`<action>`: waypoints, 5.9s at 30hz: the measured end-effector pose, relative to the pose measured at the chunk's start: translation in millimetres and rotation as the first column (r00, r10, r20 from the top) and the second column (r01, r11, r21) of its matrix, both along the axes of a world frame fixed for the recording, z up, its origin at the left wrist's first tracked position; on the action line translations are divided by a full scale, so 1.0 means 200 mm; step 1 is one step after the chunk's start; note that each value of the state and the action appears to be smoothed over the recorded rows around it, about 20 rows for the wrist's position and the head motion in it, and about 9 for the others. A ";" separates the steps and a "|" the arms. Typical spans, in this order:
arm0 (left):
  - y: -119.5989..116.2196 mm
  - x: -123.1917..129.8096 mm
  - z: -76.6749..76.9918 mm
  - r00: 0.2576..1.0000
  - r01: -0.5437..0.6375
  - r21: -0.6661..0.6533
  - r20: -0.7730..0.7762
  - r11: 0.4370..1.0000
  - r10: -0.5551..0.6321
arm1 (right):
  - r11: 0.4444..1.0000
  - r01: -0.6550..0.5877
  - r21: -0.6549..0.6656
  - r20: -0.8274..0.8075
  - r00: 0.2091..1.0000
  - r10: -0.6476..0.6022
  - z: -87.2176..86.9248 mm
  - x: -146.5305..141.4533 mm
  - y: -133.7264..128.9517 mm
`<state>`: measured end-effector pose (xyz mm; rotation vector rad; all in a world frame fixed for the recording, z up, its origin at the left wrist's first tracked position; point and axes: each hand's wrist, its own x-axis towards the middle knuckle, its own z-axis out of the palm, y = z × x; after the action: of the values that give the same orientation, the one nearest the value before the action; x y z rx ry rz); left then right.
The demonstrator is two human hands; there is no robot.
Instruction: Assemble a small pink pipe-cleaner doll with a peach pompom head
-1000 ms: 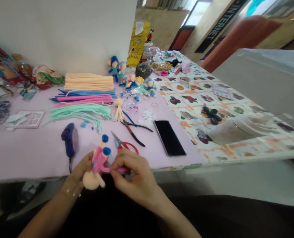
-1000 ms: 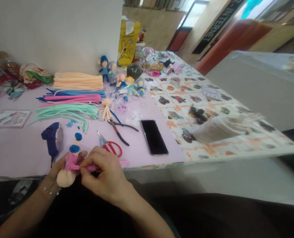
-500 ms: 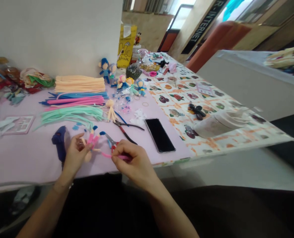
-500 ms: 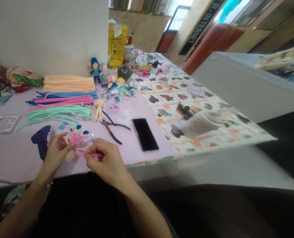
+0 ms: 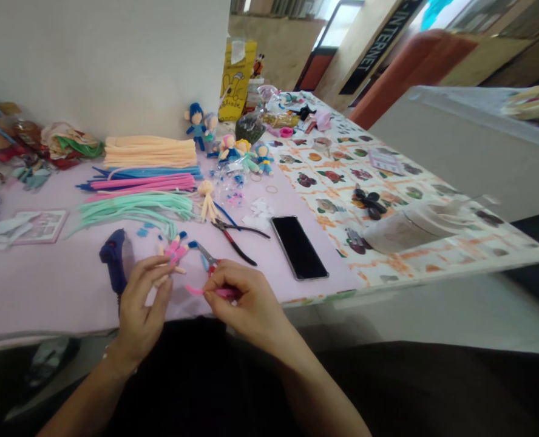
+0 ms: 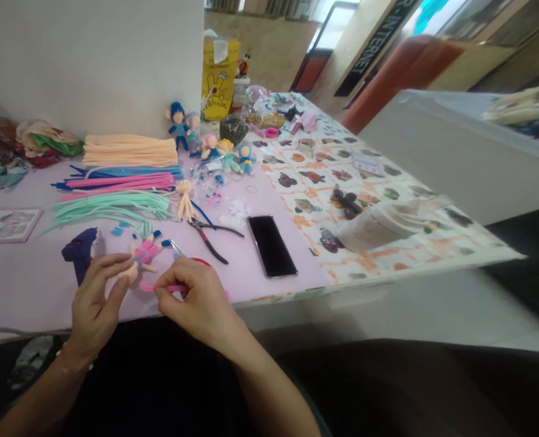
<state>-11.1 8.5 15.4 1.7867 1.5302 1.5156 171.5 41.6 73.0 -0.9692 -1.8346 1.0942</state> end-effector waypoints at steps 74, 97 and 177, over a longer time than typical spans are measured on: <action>0.07 0.04 0.03 0.298 0.254 -0.482 0.864 0.839 0.406 | 0.964 0.102 0.245 0.944 0.203 -0.261 -0.17 0.14 0.43; 0.08 0.07 0.00 0.358 0.210 -0.505 0.836 0.837 0.415 | 0.991 0.009 0.134 0.767 0.632 -0.110 -0.15 0.31 0.15; 0.06 0.05 -0.04 0.742 0.181 -0.485 0.638 0.856 0.205 | 0.918 -0.264 0.297 0.732 0.681 -0.041 -0.17 0.15 0.03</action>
<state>-1.8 20.7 7.4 0.7734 1.3665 1.3455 201.9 46.9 39.4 -1.1515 -2.6627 0.3525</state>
